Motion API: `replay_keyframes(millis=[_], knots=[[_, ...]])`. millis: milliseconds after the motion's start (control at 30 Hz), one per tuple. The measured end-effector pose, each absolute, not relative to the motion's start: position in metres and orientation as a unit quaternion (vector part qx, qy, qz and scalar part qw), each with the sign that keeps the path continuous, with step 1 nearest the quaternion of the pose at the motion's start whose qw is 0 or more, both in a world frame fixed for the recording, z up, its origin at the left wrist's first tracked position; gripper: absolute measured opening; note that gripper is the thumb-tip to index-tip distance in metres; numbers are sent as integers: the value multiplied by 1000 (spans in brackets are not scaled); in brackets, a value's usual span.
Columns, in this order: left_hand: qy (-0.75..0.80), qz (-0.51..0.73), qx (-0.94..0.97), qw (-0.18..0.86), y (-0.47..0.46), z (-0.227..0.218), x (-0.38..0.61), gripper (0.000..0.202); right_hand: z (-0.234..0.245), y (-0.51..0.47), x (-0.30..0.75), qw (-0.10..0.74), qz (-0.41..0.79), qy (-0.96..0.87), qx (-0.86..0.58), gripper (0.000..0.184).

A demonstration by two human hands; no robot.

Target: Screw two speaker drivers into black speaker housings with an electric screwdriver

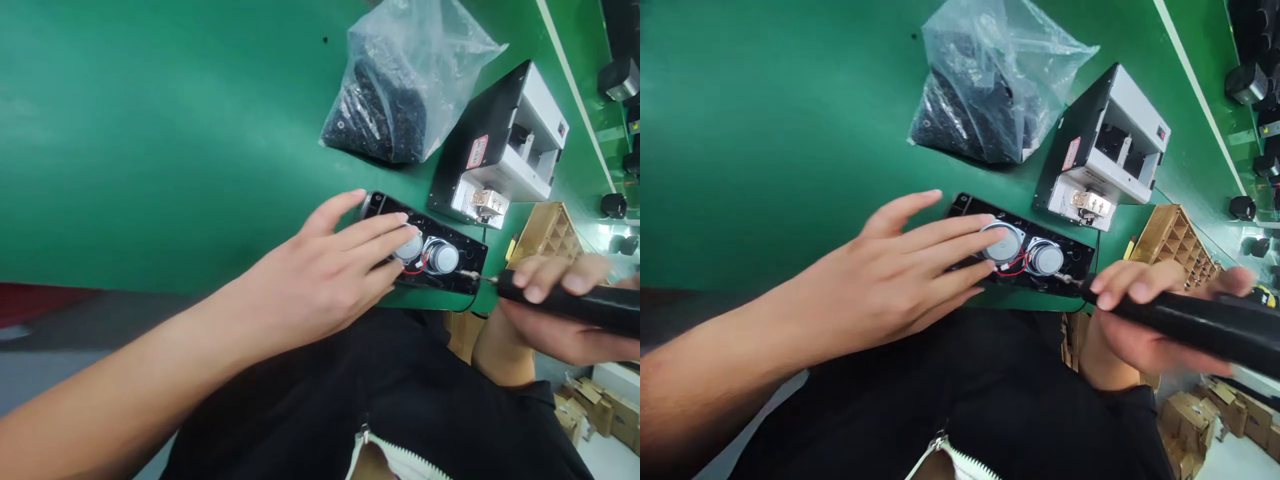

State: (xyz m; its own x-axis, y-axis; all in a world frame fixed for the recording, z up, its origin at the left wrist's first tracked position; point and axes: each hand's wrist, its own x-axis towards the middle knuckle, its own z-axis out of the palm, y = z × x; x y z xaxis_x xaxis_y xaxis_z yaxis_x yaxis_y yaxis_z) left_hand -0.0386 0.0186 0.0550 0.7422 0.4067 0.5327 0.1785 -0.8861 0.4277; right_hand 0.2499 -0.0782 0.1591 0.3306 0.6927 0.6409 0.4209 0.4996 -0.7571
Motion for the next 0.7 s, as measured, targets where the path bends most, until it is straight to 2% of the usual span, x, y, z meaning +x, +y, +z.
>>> replay_keyframes(millis=[67, 167, 267, 333, 500, 700], knots=[[177, 330, 907, 192, 18, 48, -44, 15, 179, -69, 267, 652, 60, -571, -496, 79], [162, 331, 909, 195, 17, 38, -46, 16, 184, -36, 270, 672, -5, -581, -459, 88], [140, 328, 915, 191, 13, 36, -39, 11, 167, 5, 258, 679, -64, -582, -444, 68], [131, 315, 920, 192, 9, 38, -33, 10, 153, 25, 250, 688, -64, -585, -425, 64], [169, 307, 916, 196, -5, 41, -21, 39, 131, 39, 251, 707, -53, -585, -393, 61], [189, 301, 917, 181, -13, 35, -17, 46, 126, 26, 256, 651, -31, -573, -497, 70]])
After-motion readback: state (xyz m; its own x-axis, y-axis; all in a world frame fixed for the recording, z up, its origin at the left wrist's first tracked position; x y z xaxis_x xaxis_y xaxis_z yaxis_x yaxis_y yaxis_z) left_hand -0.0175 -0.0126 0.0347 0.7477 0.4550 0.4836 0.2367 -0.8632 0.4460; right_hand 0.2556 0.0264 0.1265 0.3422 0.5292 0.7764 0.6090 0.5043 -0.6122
